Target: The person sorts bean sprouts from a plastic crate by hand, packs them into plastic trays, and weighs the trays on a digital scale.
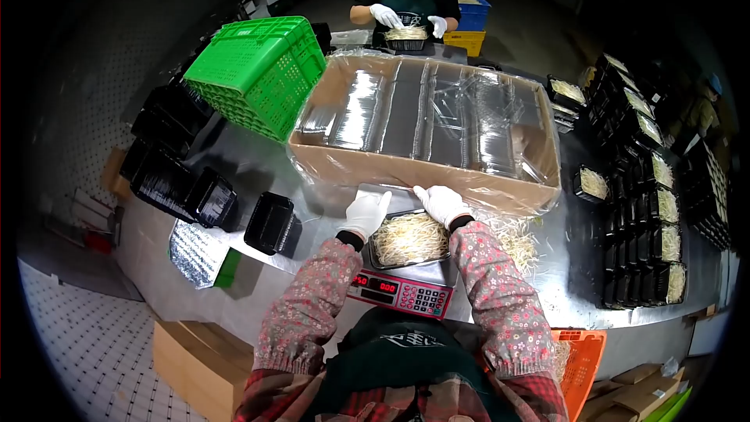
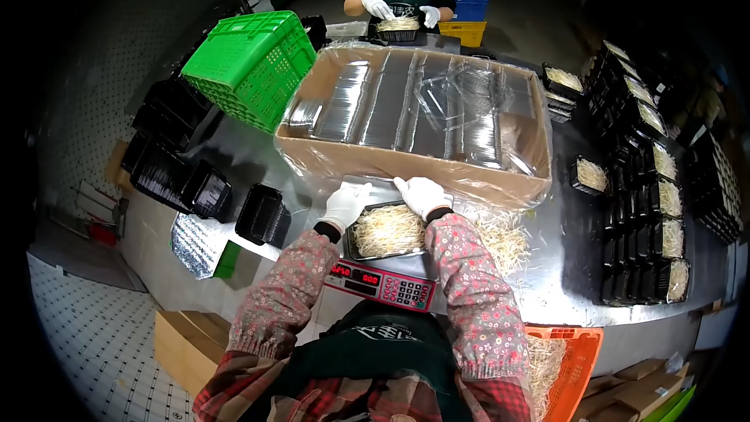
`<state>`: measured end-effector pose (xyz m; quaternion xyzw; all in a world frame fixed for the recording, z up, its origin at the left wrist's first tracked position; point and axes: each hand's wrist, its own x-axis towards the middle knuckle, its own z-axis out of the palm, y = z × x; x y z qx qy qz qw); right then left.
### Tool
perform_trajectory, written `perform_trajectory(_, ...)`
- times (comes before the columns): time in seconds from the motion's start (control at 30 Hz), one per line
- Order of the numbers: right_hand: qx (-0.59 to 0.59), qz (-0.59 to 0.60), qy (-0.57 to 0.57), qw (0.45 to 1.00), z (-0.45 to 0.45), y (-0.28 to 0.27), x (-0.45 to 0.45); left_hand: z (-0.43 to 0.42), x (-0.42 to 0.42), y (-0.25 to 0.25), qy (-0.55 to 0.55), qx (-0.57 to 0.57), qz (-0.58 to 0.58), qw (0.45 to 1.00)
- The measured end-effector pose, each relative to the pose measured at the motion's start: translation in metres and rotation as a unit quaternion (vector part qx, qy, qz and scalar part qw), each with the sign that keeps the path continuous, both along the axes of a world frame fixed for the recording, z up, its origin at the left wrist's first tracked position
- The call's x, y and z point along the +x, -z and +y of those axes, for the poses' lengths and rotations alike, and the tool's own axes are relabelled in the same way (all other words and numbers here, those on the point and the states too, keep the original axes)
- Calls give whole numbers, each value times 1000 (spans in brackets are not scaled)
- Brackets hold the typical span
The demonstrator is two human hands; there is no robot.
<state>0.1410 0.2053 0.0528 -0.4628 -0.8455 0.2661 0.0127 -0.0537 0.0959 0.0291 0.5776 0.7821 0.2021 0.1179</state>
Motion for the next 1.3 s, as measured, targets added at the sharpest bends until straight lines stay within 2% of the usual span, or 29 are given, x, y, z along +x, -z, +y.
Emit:
perform_trajectory(0.17, -57, 3, -9, 998, 7, 11, -1, 6, -6, 17, 18, -47, -62, 997)
perform_trajectory(0.27, -57, 16, 1, 998, 11, 22, -3, 13, -16, 46, 69, 7, -16, 997)
perform_trajectory(0.33, -53, 22, 10, 998, 8, 20, -1, 12, -15, 45, 96, 33, 12, 995)
perform_trajectory(0.47, -50, 7, 21, 999, 5, 10, -2, 7, -11, 30, 69, 20, -9, 997)
perform_trajectory(0.53, -50, -39, -17, 998, 7, -1, -1, 4, -8, 9, 66, 20, -19, 997)
perform_trajectory(0.6, -39, -36, -33, 998, 6, -5, 2, -1, -3, -12, 48, -44, 0, 998)
perform_trajectory(0.7, -29, -23, -59, 998, 5, -2, 2, -1, -4, -6, 46, -64, -33, 996)
perform_trajectory(0.77, -50, 3, -23, 998, 7, 14, 1, 3, -8, 12, 59, -49, -58, 995)
perform_trajectory(0.9, -84, 3, -18, 996, 2, -3, 1, 8, -14, 33, 84, -49, -79, 992)
perform_trajectory(0.97, -93, 1, -6, 996, 3, 2, 0, 9, -16, 45, 94, 5, -100, 990)
perform_trajectory(1.1, -74, 6, -4, 997, -2, -3, 3, 1, -8, 24, 59, 18, -80, 995)
perform_trajectory(1.2, -63, -11, -27, 998, 2, -5, 1, 0, -9, 13, 55, -76, -90, 991)
perform_trajectory(1.23, -59, -31, -42, 997, 2, -10, 0, -1, -7, 5, 53, -75, -90, 992)
perform_trajectory(1.3, -40, -55, -66, 996, 1, -14, 0, 0, -2, -2, 85, -85, -20, 993)
